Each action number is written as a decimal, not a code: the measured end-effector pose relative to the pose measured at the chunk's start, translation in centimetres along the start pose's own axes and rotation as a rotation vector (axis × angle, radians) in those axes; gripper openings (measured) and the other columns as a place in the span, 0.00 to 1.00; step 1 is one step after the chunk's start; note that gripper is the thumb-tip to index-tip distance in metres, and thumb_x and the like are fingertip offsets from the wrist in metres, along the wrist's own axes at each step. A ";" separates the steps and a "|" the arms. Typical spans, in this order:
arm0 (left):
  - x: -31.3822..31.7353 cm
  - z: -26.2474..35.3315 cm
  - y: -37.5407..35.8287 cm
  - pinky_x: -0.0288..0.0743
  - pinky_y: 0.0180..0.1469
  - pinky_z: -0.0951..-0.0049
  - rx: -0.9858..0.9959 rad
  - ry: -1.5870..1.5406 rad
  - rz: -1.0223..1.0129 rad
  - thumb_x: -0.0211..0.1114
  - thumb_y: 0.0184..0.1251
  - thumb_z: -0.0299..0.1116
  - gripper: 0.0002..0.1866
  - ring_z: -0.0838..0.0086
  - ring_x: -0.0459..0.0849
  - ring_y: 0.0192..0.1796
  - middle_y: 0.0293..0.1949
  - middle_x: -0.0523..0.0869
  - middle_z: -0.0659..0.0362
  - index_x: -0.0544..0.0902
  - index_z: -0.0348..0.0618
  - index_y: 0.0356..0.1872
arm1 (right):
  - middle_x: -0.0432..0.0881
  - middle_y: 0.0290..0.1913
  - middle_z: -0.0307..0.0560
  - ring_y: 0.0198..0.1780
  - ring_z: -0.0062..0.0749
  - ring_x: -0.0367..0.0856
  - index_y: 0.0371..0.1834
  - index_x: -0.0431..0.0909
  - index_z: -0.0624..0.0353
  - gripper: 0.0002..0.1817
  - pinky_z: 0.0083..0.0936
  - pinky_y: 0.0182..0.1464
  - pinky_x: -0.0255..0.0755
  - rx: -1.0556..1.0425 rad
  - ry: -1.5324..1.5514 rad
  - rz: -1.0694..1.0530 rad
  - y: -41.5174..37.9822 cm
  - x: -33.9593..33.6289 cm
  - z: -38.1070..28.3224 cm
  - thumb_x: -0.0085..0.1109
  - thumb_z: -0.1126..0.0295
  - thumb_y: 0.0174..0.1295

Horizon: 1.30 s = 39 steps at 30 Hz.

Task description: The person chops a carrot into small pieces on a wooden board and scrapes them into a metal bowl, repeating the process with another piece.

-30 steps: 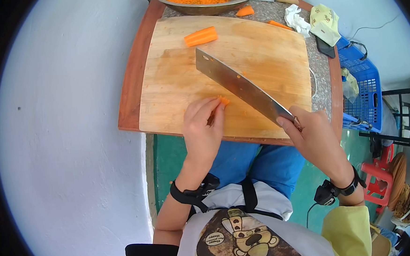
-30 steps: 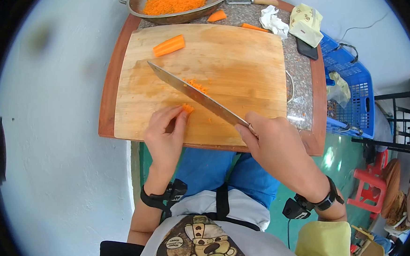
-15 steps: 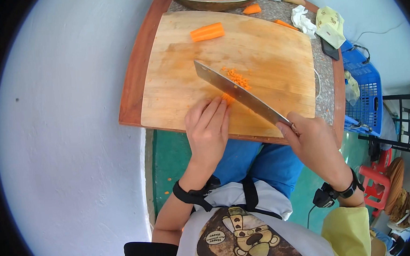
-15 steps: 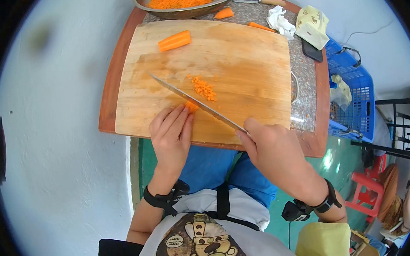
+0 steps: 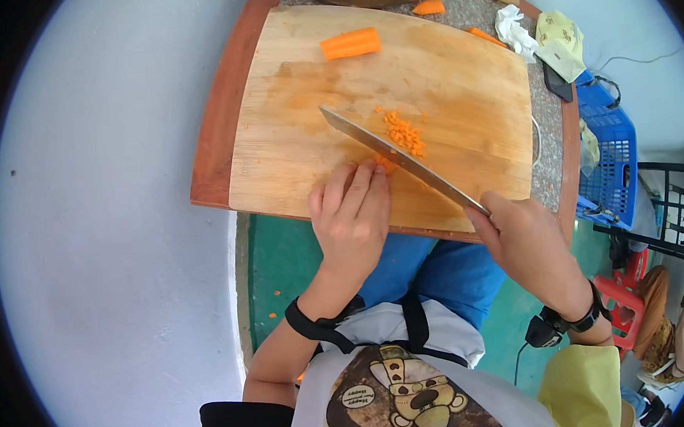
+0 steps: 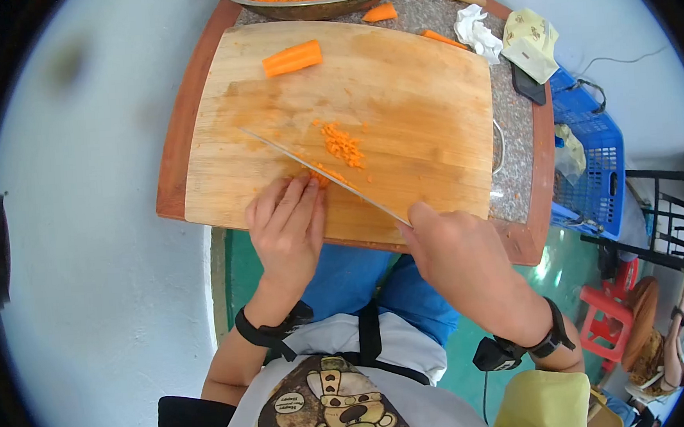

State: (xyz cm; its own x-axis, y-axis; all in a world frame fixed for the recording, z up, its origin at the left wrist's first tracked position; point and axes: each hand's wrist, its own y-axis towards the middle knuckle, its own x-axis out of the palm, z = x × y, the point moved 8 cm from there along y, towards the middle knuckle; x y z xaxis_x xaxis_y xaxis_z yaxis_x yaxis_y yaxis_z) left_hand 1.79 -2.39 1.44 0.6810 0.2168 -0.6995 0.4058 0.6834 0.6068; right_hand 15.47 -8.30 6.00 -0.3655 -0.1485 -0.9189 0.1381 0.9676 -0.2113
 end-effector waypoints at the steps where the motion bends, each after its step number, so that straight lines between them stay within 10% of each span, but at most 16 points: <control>1: 0.0 0.0 0.0 0.67 0.48 0.69 0.002 0.000 0.001 0.69 0.47 0.24 0.11 0.67 0.79 0.46 0.40 0.85 0.59 0.84 0.37 0.35 | 0.72 0.14 0.58 0.20 0.56 0.75 0.24 0.66 0.61 0.13 0.44 0.21 0.68 -0.008 0.005 0.008 0.1 0.0 -0.1 0.56 0.67 0.60; 39: -0.1 0.4 0.1 0.68 0.47 0.69 0.028 -0.004 0.042 0.69 0.45 0.23 0.10 0.66 0.79 0.44 0.37 0.85 0.57 0.84 0.38 0.33 | 0.72 0.15 0.57 0.20 0.55 0.75 0.23 0.67 0.62 0.12 0.42 0.22 0.67 -0.016 0.043 0.064 0.4 0.2 -0.1 0.55 0.68 0.60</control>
State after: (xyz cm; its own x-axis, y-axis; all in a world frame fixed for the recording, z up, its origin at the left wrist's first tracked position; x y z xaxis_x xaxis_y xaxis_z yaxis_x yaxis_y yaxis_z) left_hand 1.99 -2.64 1.70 0.7002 0.2419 -0.6717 0.3940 0.6537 0.6461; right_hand 15.37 -7.92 5.71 -0.3955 -0.0780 -0.9151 0.1475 0.9781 -0.1471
